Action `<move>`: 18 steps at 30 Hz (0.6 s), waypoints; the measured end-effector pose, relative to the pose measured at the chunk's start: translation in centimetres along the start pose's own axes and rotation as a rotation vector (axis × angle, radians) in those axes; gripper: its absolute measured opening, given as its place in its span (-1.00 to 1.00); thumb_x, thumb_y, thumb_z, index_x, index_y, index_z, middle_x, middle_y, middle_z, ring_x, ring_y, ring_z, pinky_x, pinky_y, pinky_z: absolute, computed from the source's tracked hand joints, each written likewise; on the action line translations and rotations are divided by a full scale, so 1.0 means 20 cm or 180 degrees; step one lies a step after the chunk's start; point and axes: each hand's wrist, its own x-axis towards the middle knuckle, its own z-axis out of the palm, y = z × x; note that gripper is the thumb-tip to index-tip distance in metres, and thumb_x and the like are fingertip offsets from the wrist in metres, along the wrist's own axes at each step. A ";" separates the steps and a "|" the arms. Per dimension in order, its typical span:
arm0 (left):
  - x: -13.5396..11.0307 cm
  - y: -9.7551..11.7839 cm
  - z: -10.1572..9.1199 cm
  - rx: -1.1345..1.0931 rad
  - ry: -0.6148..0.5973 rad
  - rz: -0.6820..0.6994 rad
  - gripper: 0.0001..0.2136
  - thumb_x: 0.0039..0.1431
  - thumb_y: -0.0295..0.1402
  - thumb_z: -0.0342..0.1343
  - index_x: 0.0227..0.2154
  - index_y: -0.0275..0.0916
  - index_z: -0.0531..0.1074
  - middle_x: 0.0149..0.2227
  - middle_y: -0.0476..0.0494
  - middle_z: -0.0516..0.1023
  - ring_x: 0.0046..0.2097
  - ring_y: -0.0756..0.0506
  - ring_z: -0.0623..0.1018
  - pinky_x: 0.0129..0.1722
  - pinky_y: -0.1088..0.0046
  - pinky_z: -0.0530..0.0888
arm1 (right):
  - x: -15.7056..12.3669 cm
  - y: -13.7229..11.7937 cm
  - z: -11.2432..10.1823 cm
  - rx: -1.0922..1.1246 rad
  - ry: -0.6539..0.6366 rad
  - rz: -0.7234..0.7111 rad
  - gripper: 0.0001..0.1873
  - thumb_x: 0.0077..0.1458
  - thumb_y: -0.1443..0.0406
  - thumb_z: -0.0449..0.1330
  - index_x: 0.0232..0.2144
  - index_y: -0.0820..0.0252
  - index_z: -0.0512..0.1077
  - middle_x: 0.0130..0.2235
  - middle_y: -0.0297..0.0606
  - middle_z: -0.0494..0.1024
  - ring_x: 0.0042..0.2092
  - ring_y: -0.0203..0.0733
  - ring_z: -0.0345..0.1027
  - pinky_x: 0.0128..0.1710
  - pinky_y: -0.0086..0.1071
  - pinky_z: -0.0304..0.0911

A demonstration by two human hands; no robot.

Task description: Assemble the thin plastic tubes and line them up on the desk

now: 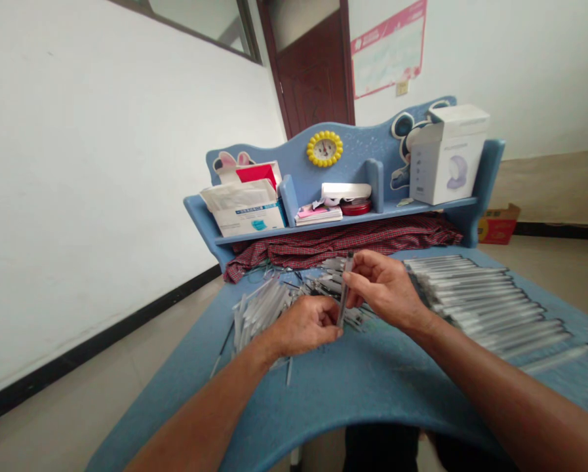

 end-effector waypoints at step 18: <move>0.03 -0.07 0.05 -0.0390 -0.0369 0.0043 -0.88 -0.20 -0.45 0.19 -0.56 -0.32 0.35 -0.61 0.11 0.29 -0.53 0.08 0.27 -0.49 0.54 0.22 | -0.03 0.04 0.01 -0.1113 -0.0722 -0.0146 -0.84 -0.10 0.44 0.10 -0.55 0.16 0.16 -0.58 -0.46 0.29 -0.54 -0.39 0.17 -0.57 -0.49 -0.01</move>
